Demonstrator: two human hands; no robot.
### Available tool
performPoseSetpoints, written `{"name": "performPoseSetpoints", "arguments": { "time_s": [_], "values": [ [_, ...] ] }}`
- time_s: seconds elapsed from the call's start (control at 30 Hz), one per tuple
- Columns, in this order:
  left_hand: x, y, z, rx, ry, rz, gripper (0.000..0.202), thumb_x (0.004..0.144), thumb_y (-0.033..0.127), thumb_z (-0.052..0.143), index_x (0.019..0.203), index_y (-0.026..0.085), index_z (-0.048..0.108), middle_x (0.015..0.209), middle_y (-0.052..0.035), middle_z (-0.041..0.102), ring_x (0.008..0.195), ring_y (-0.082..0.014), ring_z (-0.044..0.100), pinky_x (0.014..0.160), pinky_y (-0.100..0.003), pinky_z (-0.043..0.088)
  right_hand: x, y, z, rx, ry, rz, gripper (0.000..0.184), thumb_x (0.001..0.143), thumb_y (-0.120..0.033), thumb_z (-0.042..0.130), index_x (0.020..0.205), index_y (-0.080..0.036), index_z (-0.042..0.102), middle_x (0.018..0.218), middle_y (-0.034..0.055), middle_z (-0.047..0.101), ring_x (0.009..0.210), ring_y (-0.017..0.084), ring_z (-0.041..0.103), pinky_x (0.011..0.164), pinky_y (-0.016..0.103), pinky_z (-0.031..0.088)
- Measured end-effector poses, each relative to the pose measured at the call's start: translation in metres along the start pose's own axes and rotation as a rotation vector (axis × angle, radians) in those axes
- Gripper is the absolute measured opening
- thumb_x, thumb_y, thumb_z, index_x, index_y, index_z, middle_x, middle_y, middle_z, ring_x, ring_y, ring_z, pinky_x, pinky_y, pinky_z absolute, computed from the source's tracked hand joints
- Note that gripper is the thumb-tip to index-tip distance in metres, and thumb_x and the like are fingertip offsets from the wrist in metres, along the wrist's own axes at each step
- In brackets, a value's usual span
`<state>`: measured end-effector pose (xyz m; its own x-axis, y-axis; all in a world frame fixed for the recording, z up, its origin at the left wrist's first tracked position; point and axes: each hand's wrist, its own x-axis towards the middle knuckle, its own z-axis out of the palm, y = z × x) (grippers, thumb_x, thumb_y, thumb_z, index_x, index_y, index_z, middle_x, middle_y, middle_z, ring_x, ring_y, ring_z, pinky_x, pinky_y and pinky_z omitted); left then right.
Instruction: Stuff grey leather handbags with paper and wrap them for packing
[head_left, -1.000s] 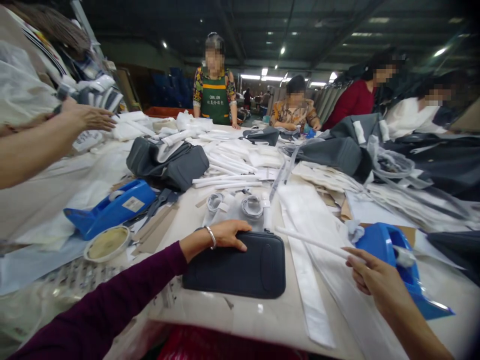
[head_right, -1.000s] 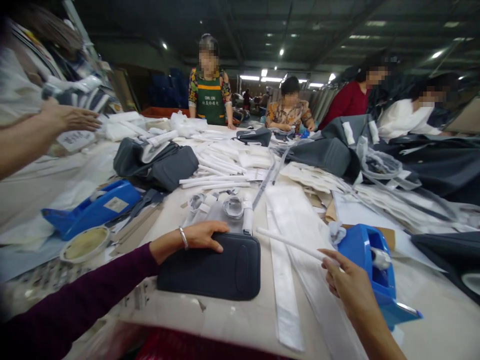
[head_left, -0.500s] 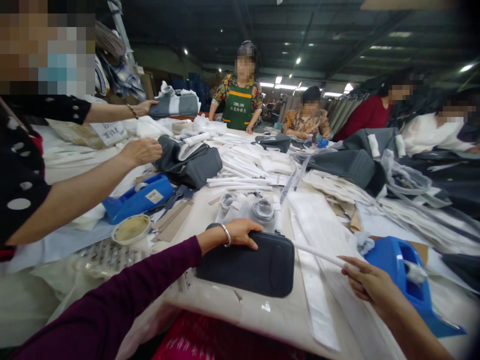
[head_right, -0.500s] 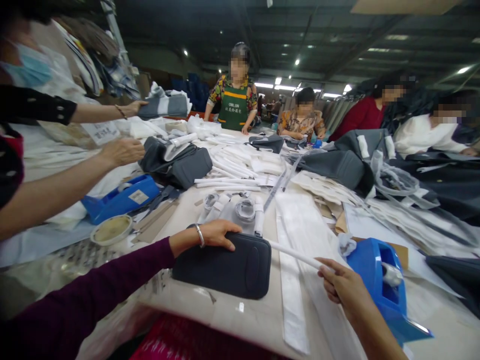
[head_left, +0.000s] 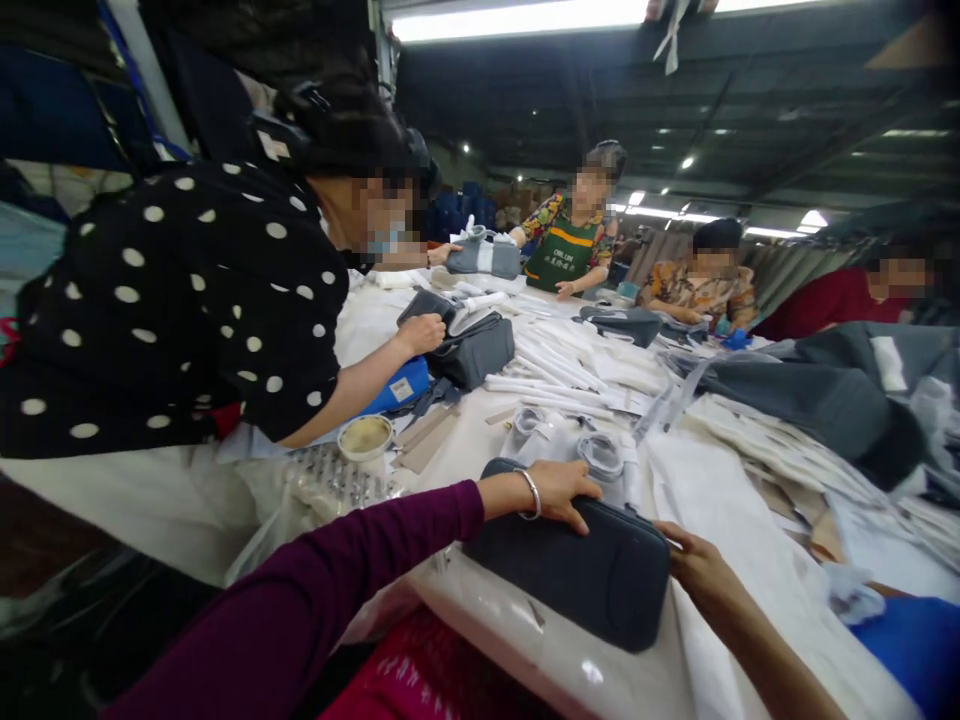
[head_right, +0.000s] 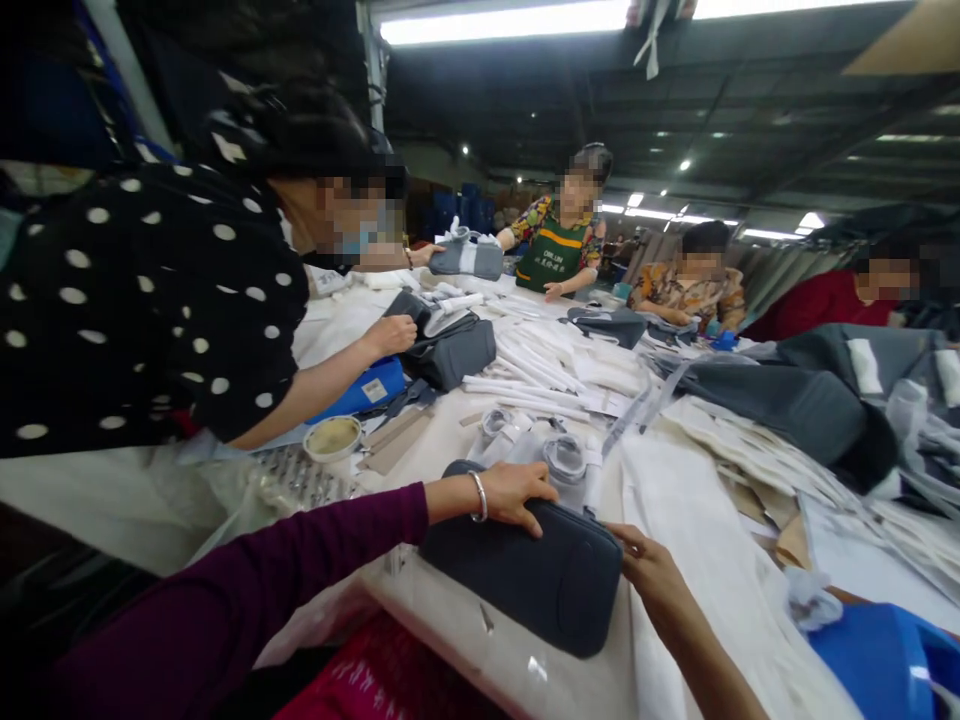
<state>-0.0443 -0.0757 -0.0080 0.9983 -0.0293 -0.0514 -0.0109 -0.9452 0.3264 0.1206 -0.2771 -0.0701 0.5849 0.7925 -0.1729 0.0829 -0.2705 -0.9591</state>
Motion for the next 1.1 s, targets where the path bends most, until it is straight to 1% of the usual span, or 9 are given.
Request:
{"name": "performPoseSetpoints", "arguments": {
  "time_s": [0.13,0.37,0.5,0.63,0.8,0.87,0.93,1.03,1.1],
  "values": [
    [0.000,0.001,-0.002,0.014,-0.012,0.006,0.045,0.076,0.050,0.067,0.113,0.025,0.059,0.120,-0.0064,0.053,0.104,-0.0246,0.058,0.063,-0.028,0.042,0.001,-0.005,0.001,-0.077,-0.042,-0.084,0.009,0.057,-0.027,0.069,0.059,-0.018,0.066,0.063,-0.0003,0.060,0.069,0.019,0.054,0.065,0.030,0.043],
    [-0.007,-0.005,0.000,0.042,-0.006,-0.106,0.052,0.074,0.068,0.059,0.104,0.026,0.061,0.106,-0.0063,0.067,0.096,-0.0280,0.063,0.065,-0.030,0.045,0.000,-0.010,0.009,-0.114,-0.093,-0.113,0.015,0.059,-0.031,0.067,0.052,-0.019,0.061,0.058,-0.0011,0.059,0.070,0.020,0.055,0.071,0.033,0.045],
    [-0.012,-0.011,0.010,0.095,0.040,-0.162,0.061,0.075,0.077,0.049,0.098,0.022,0.063,0.100,-0.0097,0.070,0.093,-0.0303,0.065,0.070,-0.033,0.046,-0.007,-0.004,0.010,0.007,-0.089,-0.065,0.028,0.068,-0.038,0.068,0.087,-0.018,0.071,0.084,0.0035,0.070,0.089,0.025,0.063,0.087,0.037,0.047],
    [-0.006,-0.017,0.021,0.138,0.096,-0.173,0.062,0.083,0.073,0.038,0.098,0.019,0.064,0.095,-0.0125,0.071,0.090,-0.0314,0.066,0.071,-0.036,0.046,-0.014,0.003,0.017,0.048,0.094,-0.022,0.057,0.079,-0.055,0.057,0.121,-0.018,0.058,0.116,0.0096,0.066,0.110,0.027,0.060,0.095,0.039,0.045],
    [-0.005,-0.017,0.024,0.164,0.062,-0.178,0.061,0.085,0.070,0.037,0.095,0.017,0.066,0.092,-0.0141,0.070,0.089,-0.0316,0.066,0.070,-0.035,0.045,-0.023,0.009,0.033,-0.151,0.211,-0.041,0.073,0.073,-0.053,0.063,0.132,-0.017,0.041,0.109,0.0101,0.067,0.106,0.028,0.062,0.093,0.038,0.048],
    [-0.010,-0.016,0.026,0.161,0.043,-0.152,0.059,0.085,0.069,0.039,0.092,0.017,0.067,0.089,-0.0137,0.070,0.086,-0.0307,0.066,0.069,-0.035,0.045,-0.032,0.008,0.041,-0.284,0.208,-0.034,0.067,0.079,-0.052,0.056,0.134,-0.019,0.037,0.101,0.0095,0.067,0.099,0.029,0.064,0.088,0.041,0.050],
    [-0.017,-0.014,0.029,0.159,0.064,-0.113,0.057,0.088,0.065,0.036,0.092,0.017,0.066,0.087,-0.0134,0.070,0.083,-0.0298,0.066,0.069,-0.036,0.046,-0.042,0.002,0.052,-0.556,0.309,-0.082,0.057,0.084,-0.046,0.050,0.132,-0.019,0.040,0.107,0.0141,0.064,0.104,0.034,0.060,0.090,0.048,0.047],
    [-0.026,-0.012,0.035,0.153,0.121,-0.079,0.051,0.094,0.055,0.031,0.094,0.016,0.064,0.084,-0.0134,0.069,0.078,-0.0282,0.066,0.070,-0.037,0.047,-0.051,-0.014,0.083,-0.962,0.451,-0.337,0.044,0.086,-0.029,0.048,0.129,-0.019,0.046,0.127,0.0191,0.053,0.119,0.038,0.047,0.099,0.053,0.039],
    [-0.030,-0.012,0.039,0.124,0.152,-0.075,0.041,0.096,0.044,0.033,0.096,0.015,0.062,0.082,-0.0125,0.068,0.076,-0.0263,0.065,0.071,-0.036,0.047,-0.049,-0.024,0.107,-1.033,0.386,-0.531,0.041,0.086,-0.019,0.047,0.127,-0.022,0.048,0.126,0.0156,0.053,0.117,0.034,0.047,0.099,0.049,0.040]
  ]
}}
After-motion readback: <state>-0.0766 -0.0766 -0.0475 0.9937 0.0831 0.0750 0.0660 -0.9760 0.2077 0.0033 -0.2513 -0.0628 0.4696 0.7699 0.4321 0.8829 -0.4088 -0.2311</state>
